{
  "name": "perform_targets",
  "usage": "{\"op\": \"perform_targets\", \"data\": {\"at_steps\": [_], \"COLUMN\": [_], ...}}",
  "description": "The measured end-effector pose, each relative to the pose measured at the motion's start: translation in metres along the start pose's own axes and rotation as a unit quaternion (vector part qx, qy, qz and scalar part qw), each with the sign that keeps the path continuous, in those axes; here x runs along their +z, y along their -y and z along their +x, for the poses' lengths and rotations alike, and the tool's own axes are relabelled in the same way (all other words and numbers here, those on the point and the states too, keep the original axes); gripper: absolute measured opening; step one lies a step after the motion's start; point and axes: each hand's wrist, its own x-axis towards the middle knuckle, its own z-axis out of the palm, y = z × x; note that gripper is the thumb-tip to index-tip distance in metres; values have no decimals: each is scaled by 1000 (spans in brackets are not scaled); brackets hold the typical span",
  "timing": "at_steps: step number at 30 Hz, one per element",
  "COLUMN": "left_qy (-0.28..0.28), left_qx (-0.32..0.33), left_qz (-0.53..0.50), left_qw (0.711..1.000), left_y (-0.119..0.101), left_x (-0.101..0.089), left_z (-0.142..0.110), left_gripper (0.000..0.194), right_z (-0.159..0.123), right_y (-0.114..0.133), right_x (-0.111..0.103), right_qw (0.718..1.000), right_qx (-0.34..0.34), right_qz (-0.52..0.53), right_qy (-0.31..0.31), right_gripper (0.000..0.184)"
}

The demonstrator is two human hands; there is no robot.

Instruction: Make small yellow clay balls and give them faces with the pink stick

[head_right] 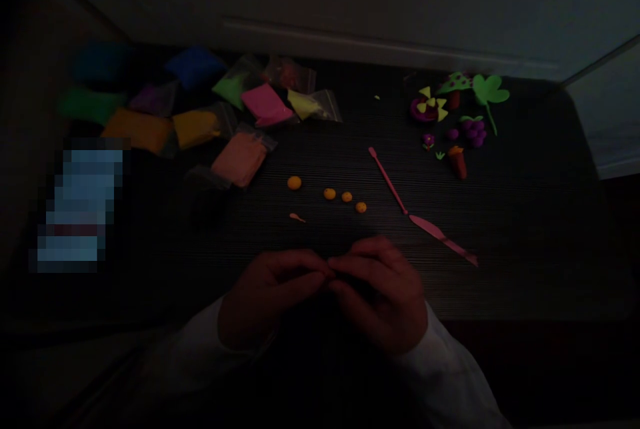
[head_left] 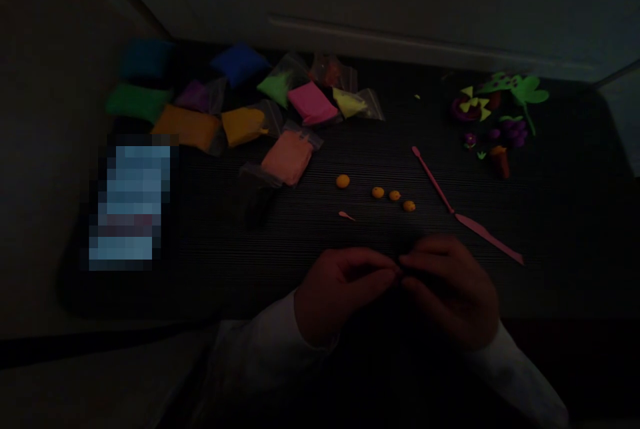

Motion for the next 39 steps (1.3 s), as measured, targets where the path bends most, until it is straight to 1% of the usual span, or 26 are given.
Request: {"op": "perform_targets", "data": {"at_steps": [3, 5, 9, 14, 18, 22, 24, 25, 26, 27, 29, 31, 32, 34, 35, 36, 38, 39], "left_qy": [-8, -13, -26, -45, -61, -64, -81, -101, -127, -156, -209, -239, -239, -233, -223, -214, -208, -210], "left_qx": [-1, -2, -5, -3, -18, 4, 22, 39, 65, 102, 187, 264, 296, 336, 344, 345, 342, 341], "left_qz": [12, 23, 26, 40, 42, 69, 107, 135, 172, 216, 308, 393, 441, 536, 581, 614, 637, 640], "left_qw": [1000, 1000, 999, 998, 997, 996, 991, 985, 975, 958, 909, 848, 813, 738, 703, 677, 658, 655], "left_y": [0, -1, -1, -1, -2, -2, -4, -6, -8, -10, -14, -17, -16, -14, -11, -8, -3, -1], "left_x": [2, 2, 2, 2, 5, 4, -1, -5, -10, -15, -26, -36, -39, -44, -45, -46, -46, -46], "left_z": [0, -1, -1, 1, 1, -1, -2, -3, -3, -3, -3, 1, 4, 10, 13, 16, 21, 23], "left_gripper": [8, 7, 7, 9, 10, 10, 10, 10, 10, 10, 11, 12, 14, 17, 18, 18, 18, 18], "right_z": [0, 0, -1, -2, -2, -2, -2, -2, -3, -4, -4, -4, -4, -4, -4, -4, -4, -4], "right_y": [-1, -2, -3, -5, -4, -2, -2, -2, -3, -3, -5, -6, -6, -7, -8, -8, -9, -10], "right_x": [2, 3, 4, 7, 12, 12, 10, 9, 8, 8, 8, 9, 9, 10, 10, 10, 9, 9], "right_qw": [1000, 1000, 999, 997, 997, 998, 998, 998, 998, 997, 996, 995, 994, 993, 992, 992, 992, 992], "right_qx": [-10, -18, -20, -16, -13, 0, 17, 24, 30, 36, 42, 48, 52, 57, 59, 61, 64, 67], "right_qz": [-1, -10, -38, -68, -78, -53, -27, -17, -9, -3, 8, 17, 19, 22, 23, 26, 30, 32], "right_qy": [13, 12, -4, -25, -25, -40, -51, -57, -63, -68, -74, -87, -95, -105, -107, -108, -105, -105], "right_gripper": [30, 28, 20, 20, 14, 10, 10, 11, 11, 11, 12, 12, 12, 12, 12, 13, 13, 13]}}
